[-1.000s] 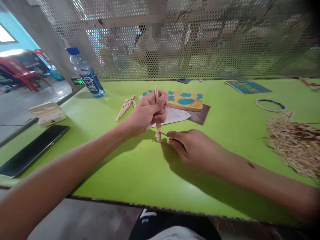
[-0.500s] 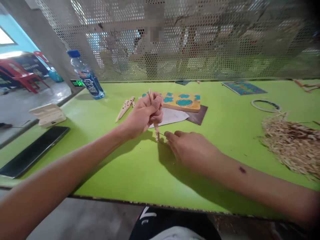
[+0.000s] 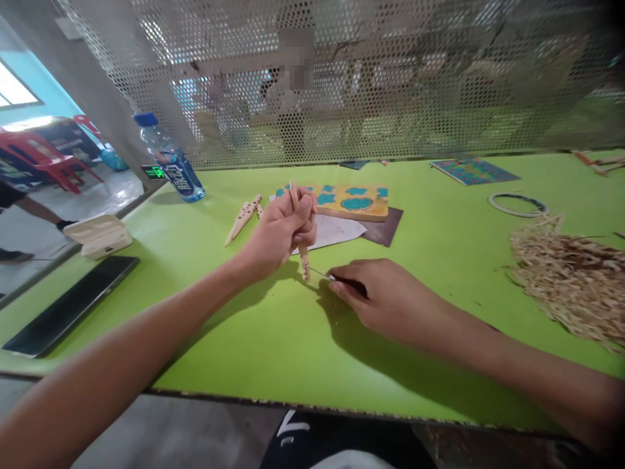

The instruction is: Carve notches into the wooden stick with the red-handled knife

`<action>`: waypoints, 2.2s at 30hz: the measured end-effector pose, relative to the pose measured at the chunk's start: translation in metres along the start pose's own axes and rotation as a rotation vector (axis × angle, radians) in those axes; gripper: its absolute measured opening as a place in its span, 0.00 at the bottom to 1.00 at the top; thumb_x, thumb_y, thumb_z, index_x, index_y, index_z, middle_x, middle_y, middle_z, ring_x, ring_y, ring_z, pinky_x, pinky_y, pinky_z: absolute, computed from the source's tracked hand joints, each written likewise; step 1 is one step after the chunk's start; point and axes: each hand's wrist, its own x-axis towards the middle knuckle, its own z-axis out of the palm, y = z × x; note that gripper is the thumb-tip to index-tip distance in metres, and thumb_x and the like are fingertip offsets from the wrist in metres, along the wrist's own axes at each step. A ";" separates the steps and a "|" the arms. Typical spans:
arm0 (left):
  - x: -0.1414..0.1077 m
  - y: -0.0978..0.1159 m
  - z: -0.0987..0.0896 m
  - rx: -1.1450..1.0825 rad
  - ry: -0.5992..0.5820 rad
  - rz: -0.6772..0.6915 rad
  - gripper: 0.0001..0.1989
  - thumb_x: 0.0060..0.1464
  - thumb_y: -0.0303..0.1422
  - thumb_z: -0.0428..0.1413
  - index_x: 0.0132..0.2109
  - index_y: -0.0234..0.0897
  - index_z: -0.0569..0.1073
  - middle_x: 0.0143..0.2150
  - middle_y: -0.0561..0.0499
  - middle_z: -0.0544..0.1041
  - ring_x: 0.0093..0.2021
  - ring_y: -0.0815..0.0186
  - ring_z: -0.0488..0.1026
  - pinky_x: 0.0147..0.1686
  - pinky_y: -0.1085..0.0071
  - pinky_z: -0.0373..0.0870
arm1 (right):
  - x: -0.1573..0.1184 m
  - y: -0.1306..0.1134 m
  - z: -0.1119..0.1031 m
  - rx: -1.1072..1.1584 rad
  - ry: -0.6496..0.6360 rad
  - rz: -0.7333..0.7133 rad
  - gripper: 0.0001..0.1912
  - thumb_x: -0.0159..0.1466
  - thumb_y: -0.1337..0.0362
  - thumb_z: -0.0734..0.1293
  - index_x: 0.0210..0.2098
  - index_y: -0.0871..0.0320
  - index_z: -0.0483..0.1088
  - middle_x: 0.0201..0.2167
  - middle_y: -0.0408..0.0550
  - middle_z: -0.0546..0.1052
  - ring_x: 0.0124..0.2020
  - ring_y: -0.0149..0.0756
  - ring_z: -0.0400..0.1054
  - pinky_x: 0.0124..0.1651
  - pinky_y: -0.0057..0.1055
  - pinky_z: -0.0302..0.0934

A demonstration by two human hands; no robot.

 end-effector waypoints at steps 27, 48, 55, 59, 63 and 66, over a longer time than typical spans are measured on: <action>0.003 -0.007 0.006 0.145 -0.072 0.061 0.13 0.68 0.37 0.54 0.35 0.37 0.63 0.23 0.60 0.58 0.20 0.77 0.53 0.24 0.79 0.51 | 0.018 -0.004 -0.009 -0.210 -0.044 -0.001 0.15 0.67 0.66 0.61 0.41 0.59 0.81 0.35 0.55 0.82 0.31 0.40 0.73 0.34 0.33 0.55; 0.024 -0.006 -0.010 -0.095 0.008 -0.182 0.15 0.71 0.28 0.47 0.32 0.36 0.61 0.20 0.62 0.51 0.17 0.77 0.49 0.21 0.80 0.53 | 0.010 0.001 0.016 -0.509 0.057 -0.169 0.22 0.67 0.75 0.59 0.59 0.66 0.71 0.43 0.57 0.81 0.35 0.44 0.75 0.29 0.37 0.49; 0.027 -0.012 -0.020 -0.103 -0.042 -0.183 0.14 0.71 0.28 0.44 0.33 0.37 0.62 0.20 0.62 0.50 0.16 0.77 0.49 0.21 0.79 0.52 | -0.006 0.003 -0.002 -0.499 0.014 -0.171 0.25 0.64 0.76 0.61 0.59 0.62 0.71 0.42 0.53 0.81 0.34 0.43 0.74 0.29 0.37 0.46; 0.028 -0.013 -0.022 -0.072 -0.049 -0.175 0.12 0.71 0.27 0.43 0.35 0.37 0.63 0.20 0.62 0.50 0.16 0.76 0.49 0.21 0.79 0.52 | -0.007 0.008 -0.005 -0.490 0.026 -0.161 0.20 0.65 0.72 0.62 0.56 0.61 0.73 0.43 0.53 0.82 0.34 0.42 0.75 0.28 0.37 0.45; 0.027 -0.013 -0.022 0.038 0.011 -0.160 0.07 0.71 0.27 0.44 0.42 0.37 0.64 0.20 0.62 0.57 0.17 0.74 0.59 0.22 0.77 0.59 | 0.001 0.016 -0.004 -0.492 0.009 -0.132 0.16 0.70 0.67 0.60 0.53 0.61 0.73 0.41 0.54 0.82 0.33 0.44 0.74 0.29 0.36 0.45; 0.026 -0.014 -0.024 0.315 0.020 -0.066 0.04 0.71 0.29 0.45 0.47 0.37 0.64 0.22 0.58 0.67 0.23 0.69 0.70 0.27 0.75 0.66 | 0.005 0.020 -0.003 -0.457 -0.027 -0.105 0.16 0.71 0.66 0.58 0.52 0.60 0.73 0.41 0.54 0.82 0.30 0.41 0.73 0.28 0.36 0.44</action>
